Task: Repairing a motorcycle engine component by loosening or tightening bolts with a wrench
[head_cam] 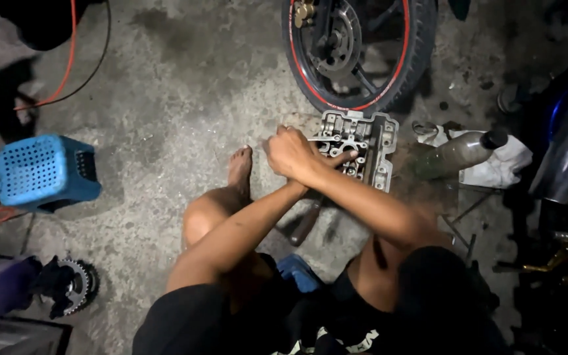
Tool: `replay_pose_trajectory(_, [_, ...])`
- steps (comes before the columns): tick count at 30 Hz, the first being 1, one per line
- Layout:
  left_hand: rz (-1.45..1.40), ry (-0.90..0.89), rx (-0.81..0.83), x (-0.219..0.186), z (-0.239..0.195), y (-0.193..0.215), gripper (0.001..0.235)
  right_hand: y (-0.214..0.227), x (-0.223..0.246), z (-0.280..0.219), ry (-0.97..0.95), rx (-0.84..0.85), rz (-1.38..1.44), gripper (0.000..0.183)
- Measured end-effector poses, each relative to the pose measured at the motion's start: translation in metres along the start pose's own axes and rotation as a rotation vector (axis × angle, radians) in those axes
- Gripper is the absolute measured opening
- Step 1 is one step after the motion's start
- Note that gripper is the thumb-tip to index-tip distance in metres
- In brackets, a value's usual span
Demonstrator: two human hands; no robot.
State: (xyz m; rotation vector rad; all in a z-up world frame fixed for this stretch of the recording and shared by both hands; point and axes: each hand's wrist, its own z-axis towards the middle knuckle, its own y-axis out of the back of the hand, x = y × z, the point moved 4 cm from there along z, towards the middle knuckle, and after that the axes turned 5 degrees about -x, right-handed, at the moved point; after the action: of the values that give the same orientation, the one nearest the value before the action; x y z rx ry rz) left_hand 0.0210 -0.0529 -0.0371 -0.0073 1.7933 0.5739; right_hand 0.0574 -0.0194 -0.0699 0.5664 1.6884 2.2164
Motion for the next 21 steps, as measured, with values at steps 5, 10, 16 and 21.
replay_pose_trajectory(5, [-0.050,-0.047,0.038,0.011,-0.004,0.002,0.073,0.094,0.015,-0.020,0.122,-0.004,0.379,0.028])
replay_pose_trajectory(10, [-0.088,-0.078,0.066,0.025,-0.016,0.022,0.077,0.100,0.009,-0.030,0.088,0.134,0.532,0.024])
replay_pose_trajectory(16, [-0.163,-0.124,0.084,0.020,0.000,0.016,0.083,0.144,0.014,-0.053,0.204,0.079,0.564,0.044])
replay_pose_trajectory(21, [-0.210,-0.149,0.114,0.024,0.010,0.016,0.088,0.123,-0.001,-0.065,0.239,0.058,0.560,0.020])
